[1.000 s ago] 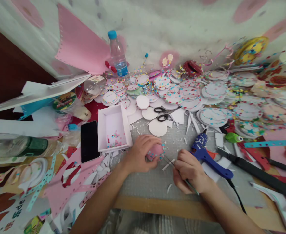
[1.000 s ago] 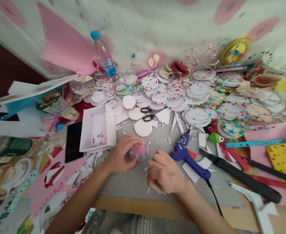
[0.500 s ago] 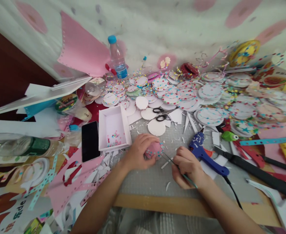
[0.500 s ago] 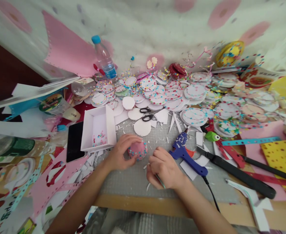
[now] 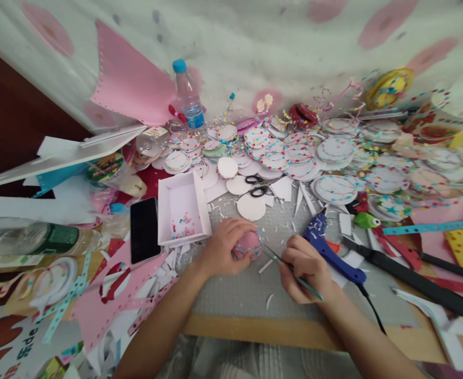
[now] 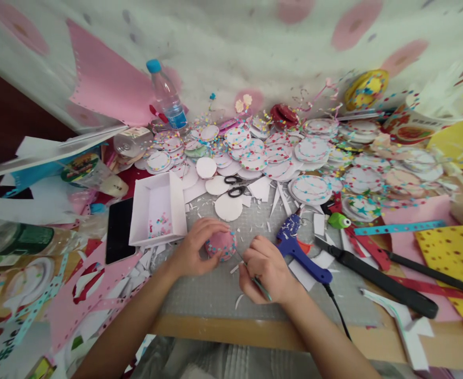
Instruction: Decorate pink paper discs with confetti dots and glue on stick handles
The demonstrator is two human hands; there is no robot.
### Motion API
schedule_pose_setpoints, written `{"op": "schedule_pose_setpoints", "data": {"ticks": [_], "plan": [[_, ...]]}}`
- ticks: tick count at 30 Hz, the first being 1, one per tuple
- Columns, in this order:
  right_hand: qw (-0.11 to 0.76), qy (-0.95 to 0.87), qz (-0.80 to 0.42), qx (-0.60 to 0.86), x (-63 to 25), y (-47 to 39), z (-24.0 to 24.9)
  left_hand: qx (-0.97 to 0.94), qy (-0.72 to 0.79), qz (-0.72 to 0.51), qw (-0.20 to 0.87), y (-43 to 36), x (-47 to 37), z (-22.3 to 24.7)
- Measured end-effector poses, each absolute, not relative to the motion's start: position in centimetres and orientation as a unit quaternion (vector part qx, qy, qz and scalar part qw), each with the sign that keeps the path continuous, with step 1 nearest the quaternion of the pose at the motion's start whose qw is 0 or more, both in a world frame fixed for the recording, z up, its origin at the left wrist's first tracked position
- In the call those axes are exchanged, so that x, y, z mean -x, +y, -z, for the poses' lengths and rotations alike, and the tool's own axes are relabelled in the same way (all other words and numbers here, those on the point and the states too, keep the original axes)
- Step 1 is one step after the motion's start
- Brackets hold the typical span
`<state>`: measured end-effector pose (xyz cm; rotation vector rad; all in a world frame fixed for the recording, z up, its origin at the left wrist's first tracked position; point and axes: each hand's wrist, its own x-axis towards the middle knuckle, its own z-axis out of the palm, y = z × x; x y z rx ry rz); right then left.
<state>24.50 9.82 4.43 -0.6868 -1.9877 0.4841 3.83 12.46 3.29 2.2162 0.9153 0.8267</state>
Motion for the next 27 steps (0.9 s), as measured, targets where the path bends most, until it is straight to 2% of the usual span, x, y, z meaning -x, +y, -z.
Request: {"op": "schedule_pose_setpoints", "data": {"ticks": [6, 10, 13, 18, 27], "plan": [[0.546, -0.731, -0.278, 0.299, -24.9, 9.6, -4.0, -0.825, 0.352, -0.324, 0.301, 12.6, -3.6, -3.0], [0.579, -0.631, -0.333, 0.396, -24.4, 9.3, -4.5, -0.826, 0.353, -0.326, 0.295, 12.6, -3.6, -2.9], [0.573, -0.555, -0.400, 0.451, -24.0, 9.4, -5.0, -0.830, 0.356, -0.325, 0.283, 12.6, -3.7, -3.0], [0.546, -0.512, -0.510, 0.424, -23.9, 9.8, -5.1, -0.835, 0.362, -0.332, 0.247, 12.5, -3.7, -2.8], [0.516, -0.504, -0.557, 0.412, -23.6, 9.9, -4.5, -0.828, 0.366, -0.349, 0.241, 12.5, -3.6, -2.6]]}}
